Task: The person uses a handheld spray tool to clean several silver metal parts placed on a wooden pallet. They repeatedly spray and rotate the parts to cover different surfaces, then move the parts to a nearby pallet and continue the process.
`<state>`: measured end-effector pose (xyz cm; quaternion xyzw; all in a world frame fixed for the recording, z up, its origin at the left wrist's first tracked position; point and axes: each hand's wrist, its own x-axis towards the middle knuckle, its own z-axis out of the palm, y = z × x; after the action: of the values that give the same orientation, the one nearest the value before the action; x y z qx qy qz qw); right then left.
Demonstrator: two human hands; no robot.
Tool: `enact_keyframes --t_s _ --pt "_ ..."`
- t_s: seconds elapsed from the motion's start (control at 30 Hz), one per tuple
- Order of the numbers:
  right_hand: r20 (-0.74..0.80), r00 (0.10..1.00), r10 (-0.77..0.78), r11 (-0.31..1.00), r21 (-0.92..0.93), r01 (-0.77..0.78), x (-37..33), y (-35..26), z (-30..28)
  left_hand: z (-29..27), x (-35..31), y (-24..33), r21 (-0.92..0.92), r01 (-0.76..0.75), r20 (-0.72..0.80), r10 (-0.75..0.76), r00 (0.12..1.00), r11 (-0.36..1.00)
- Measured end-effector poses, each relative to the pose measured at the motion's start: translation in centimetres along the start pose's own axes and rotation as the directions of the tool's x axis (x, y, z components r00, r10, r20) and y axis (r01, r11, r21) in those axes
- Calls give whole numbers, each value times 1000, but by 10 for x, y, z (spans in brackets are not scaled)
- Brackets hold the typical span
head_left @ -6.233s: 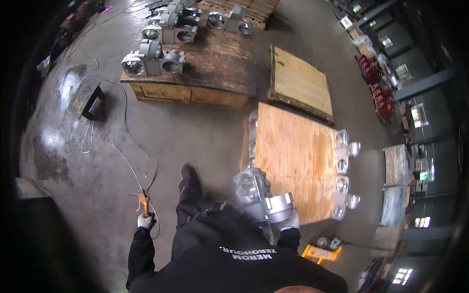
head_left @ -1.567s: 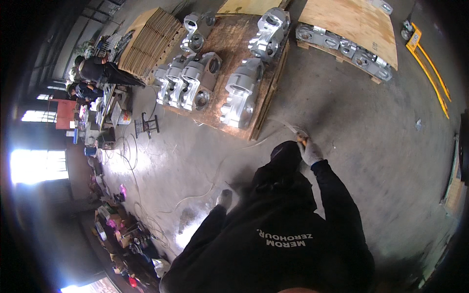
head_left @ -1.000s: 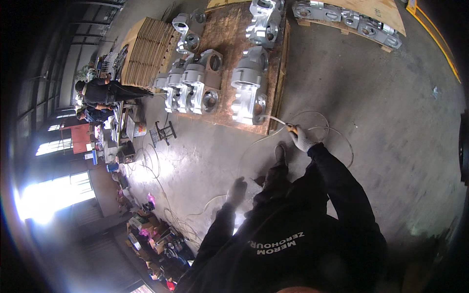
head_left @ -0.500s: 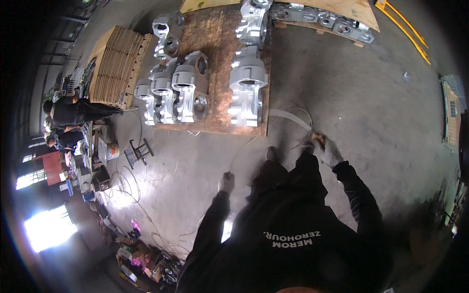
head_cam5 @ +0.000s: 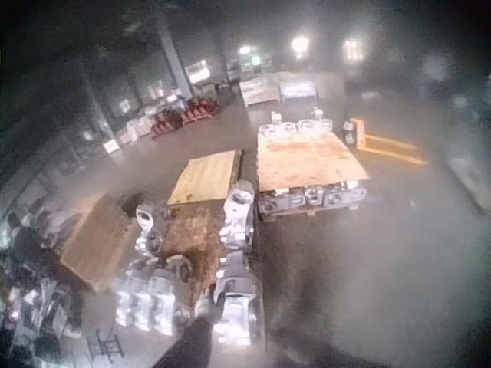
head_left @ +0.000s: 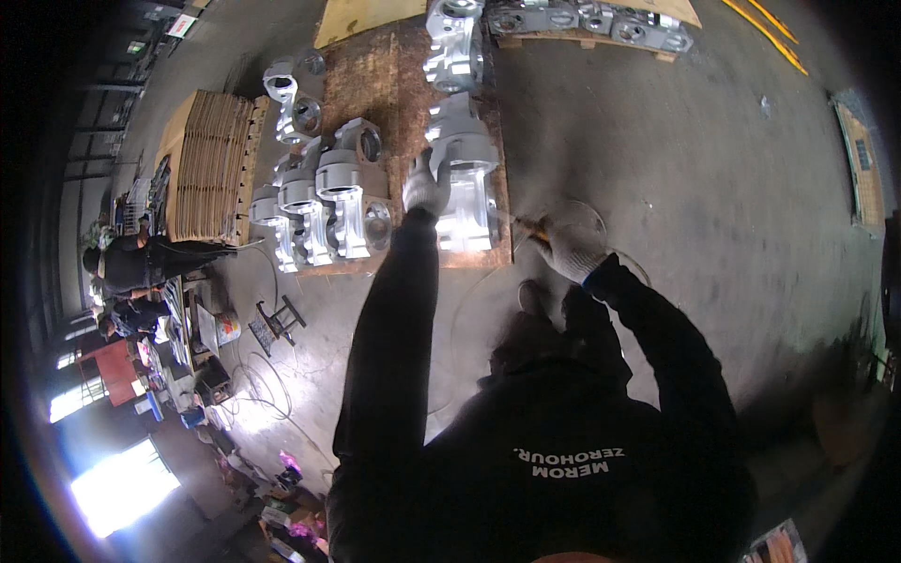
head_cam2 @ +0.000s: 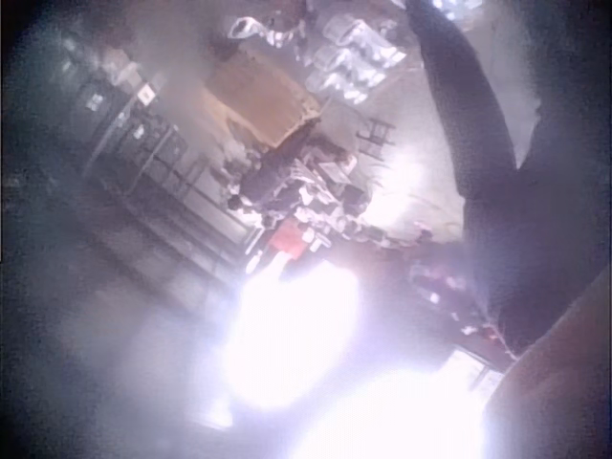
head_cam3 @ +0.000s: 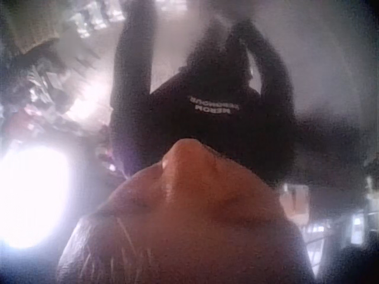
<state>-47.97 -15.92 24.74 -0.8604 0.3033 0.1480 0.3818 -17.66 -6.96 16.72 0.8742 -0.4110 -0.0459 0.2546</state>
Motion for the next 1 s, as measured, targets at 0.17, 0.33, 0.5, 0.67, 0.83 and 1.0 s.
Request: enact_keyframes --t_s 0.17,0.33,0.5,0.67,0.83,1.0 --pt "-308 913 -268 962 -32 272 -31 85 33 31 47 27 218 74 400 -158 903 973" --pt "-74 997 -26 1000 -13 25 -99 128 42 66 39 20 227 43 363 -125 923 973" --pt "-311 877 366 721 691 -56 -74 166 63 74 53 12 245 53 377 -145 915 968" --pt "-203 978 51 846 529 66 -84 147 96 104 59 -13 362 -71 441 -104 892 929" --pt "-252 936 247 660 751 28 -64 140 102 95 79 -82 487 -137 444 -110 889 862" --pt "-160 966 203 660 751 -14 -57 183 158 86 60 23 380 -147 576 -109 810 913"
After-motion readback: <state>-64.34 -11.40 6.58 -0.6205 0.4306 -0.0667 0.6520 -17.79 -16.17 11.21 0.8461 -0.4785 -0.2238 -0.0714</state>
